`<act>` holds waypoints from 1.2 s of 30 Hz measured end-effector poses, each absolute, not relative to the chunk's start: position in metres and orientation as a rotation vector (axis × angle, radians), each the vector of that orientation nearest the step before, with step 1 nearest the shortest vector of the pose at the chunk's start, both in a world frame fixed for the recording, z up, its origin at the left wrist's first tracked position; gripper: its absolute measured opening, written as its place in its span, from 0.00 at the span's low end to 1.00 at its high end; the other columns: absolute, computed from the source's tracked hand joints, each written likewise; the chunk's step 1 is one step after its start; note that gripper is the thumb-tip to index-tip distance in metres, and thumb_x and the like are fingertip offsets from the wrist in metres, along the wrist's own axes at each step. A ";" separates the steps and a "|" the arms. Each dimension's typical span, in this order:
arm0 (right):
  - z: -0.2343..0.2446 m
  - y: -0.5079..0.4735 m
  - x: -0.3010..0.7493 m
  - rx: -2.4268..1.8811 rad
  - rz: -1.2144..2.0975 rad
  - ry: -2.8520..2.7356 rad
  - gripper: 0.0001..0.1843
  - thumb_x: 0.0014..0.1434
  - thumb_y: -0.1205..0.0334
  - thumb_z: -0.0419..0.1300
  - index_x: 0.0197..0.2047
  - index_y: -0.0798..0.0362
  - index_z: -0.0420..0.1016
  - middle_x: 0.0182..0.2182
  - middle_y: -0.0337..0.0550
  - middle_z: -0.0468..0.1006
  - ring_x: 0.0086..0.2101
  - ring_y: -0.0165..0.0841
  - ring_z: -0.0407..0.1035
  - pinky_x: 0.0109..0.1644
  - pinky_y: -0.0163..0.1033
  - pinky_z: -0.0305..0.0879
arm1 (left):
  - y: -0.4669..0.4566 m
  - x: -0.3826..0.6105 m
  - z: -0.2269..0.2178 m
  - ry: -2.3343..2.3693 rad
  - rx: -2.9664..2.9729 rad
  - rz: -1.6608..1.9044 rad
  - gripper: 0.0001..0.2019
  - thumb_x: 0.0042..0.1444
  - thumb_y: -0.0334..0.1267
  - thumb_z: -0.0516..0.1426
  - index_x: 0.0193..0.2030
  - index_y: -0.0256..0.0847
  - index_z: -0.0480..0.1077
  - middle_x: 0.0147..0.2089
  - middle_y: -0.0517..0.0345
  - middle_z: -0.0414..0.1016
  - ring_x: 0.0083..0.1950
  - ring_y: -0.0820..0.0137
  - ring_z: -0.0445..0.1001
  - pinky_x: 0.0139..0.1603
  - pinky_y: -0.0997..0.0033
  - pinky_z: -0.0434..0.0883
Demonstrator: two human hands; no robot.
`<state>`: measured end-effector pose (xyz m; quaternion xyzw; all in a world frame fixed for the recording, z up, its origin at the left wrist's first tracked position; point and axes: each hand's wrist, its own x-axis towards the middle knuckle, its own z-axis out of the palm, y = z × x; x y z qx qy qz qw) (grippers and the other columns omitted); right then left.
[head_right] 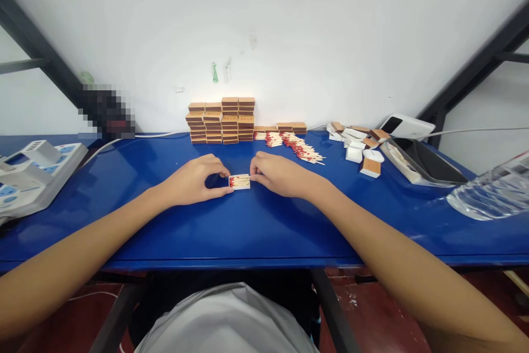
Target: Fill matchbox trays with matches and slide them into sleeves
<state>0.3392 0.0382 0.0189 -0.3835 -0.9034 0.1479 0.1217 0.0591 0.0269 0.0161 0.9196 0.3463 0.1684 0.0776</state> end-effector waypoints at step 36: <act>0.012 0.026 0.318 -1.050 0.325 -2.589 0.14 0.73 0.56 0.59 0.35 0.51 0.72 0.37 0.42 0.73 0.33 0.32 0.65 0.38 0.39 0.57 | 0.025 0.061 0.015 1.009 2.768 0.520 0.14 0.67 0.50 0.64 0.46 0.41 0.79 0.46 0.52 0.82 0.50 0.59 0.77 0.49 0.59 0.74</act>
